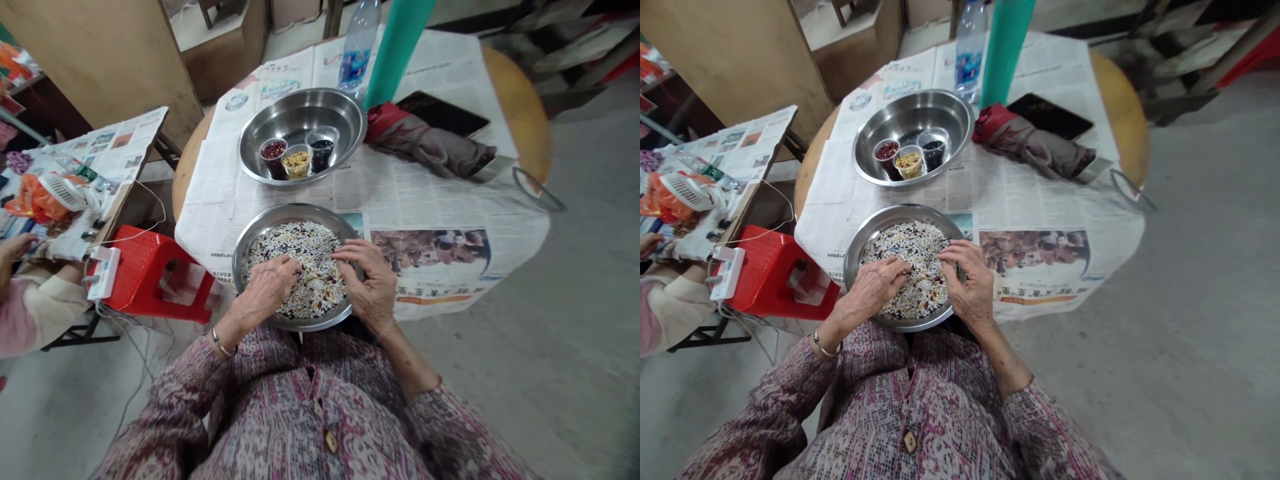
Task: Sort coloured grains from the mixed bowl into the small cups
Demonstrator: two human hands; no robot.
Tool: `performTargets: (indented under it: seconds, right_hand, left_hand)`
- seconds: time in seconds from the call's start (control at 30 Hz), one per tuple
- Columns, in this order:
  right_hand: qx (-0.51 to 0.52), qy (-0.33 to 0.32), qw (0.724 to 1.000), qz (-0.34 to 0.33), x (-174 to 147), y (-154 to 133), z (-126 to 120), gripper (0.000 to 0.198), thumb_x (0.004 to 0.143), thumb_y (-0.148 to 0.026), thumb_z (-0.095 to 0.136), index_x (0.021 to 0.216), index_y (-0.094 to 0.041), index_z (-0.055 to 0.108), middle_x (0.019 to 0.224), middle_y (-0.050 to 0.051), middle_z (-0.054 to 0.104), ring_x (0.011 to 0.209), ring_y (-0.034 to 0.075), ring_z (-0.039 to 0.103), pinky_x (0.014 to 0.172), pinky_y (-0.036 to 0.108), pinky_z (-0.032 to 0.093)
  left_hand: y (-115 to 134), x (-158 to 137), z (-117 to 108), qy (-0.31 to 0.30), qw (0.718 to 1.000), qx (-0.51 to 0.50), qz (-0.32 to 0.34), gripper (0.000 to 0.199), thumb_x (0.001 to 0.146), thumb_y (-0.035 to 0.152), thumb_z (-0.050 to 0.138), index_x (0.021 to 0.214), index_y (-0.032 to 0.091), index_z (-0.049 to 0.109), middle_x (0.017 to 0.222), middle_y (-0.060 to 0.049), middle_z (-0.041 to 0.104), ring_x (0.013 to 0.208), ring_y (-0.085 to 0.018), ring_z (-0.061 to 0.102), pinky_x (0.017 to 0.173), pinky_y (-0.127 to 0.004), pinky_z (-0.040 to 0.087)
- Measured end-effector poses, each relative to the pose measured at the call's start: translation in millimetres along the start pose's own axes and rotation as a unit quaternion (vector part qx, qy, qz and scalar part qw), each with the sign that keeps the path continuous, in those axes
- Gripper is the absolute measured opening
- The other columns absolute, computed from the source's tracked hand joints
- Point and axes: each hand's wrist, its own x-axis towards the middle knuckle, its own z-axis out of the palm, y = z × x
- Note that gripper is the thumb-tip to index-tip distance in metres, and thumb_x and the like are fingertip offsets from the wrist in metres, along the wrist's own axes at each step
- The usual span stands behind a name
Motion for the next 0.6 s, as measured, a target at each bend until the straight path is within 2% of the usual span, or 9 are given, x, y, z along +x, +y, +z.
performTargets:
  seconds: [0.13,0.23,0.33,0.43,0.5,0.6]
  right_hand:
    - [-0.006,-0.003,1.000,-0.010,0,1,0,0.012,0.088,-0.021,0.060,0.086,-0.026,0.071,0.090,0.002,0.073,0.104,0.023,0.065,0.096,0.048,0.050]
    - [-0.027,-0.020,0.999,-0.032,1,2,-2,0.012,0.088,-0.019,0.059,0.088,-0.025,0.070,0.091,0.004,0.073,0.104,0.023,0.065,0.095,0.047,0.050]
    - [-0.095,-0.068,0.991,-0.071,2,-3,-6,0.014,0.089,-0.018,0.058,0.089,-0.023,0.070,0.092,0.005,0.073,0.101,0.023,0.065,0.094,0.044,0.050]
    - [-0.189,-0.145,0.966,-0.105,3,-19,-11,0.014,0.090,-0.017,0.057,0.094,-0.022,0.070,0.094,0.005,0.074,0.094,0.022,0.065,0.093,0.043,0.048]
    - [-0.255,-0.184,0.941,-0.128,3,-34,-11,0.013,0.090,-0.018,0.058,0.096,-0.021,0.069,0.094,0.005,0.075,0.094,0.023,0.065,0.101,0.048,0.042]
    - [-0.327,-0.187,0.914,-0.153,3,-53,-7,0.011,0.092,-0.021,0.058,0.096,-0.022,0.068,0.095,0.003,0.075,0.101,0.025,0.062,0.115,0.058,0.023]
  left_hand:
    - [-10,-5,-1,0.068,0.995,-0.065,-0.012,0.017,0.095,0.014,0.055,0.109,0.022,0.061,0.099,-0.002,0.068,0.093,-0.017,0.065,0.088,-0.033,0.053]
    - [-16,-9,-3,0.116,0.986,-0.116,-0.026,0.017,0.093,0.008,0.054,0.102,0.020,0.062,0.094,-0.001,0.067,0.086,-0.015,0.064,0.085,-0.032,0.054]
    - [-18,-17,-4,0.127,0.983,-0.128,-0.043,0.019,0.093,0.006,0.051,0.101,0.019,0.062,0.096,-0.002,0.066,0.085,-0.014,0.063,0.083,-0.030,0.054]
    - [-18,-29,-2,0.123,0.985,-0.112,-0.037,0.021,0.094,0.005,0.049,0.105,0.018,0.062,0.095,-0.003,0.064,0.085,-0.014,0.061,0.082,-0.030,0.054]
    - [-19,-36,0,0.127,0.986,-0.106,-0.031,0.023,0.095,0.005,0.047,0.107,0.019,0.062,0.094,-0.003,0.062,0.085,-0.014,0.060,0.081,-0.029,0.054]
    - [-22,-43,5,0.135,0.985,-0.104,-0.023,0.024,0.096,0.005,0.046,0.108,0.019,0.061,0.094,-0.003,0.062,0.088,-0.015,0.061,0.083,-0.031,0.055]
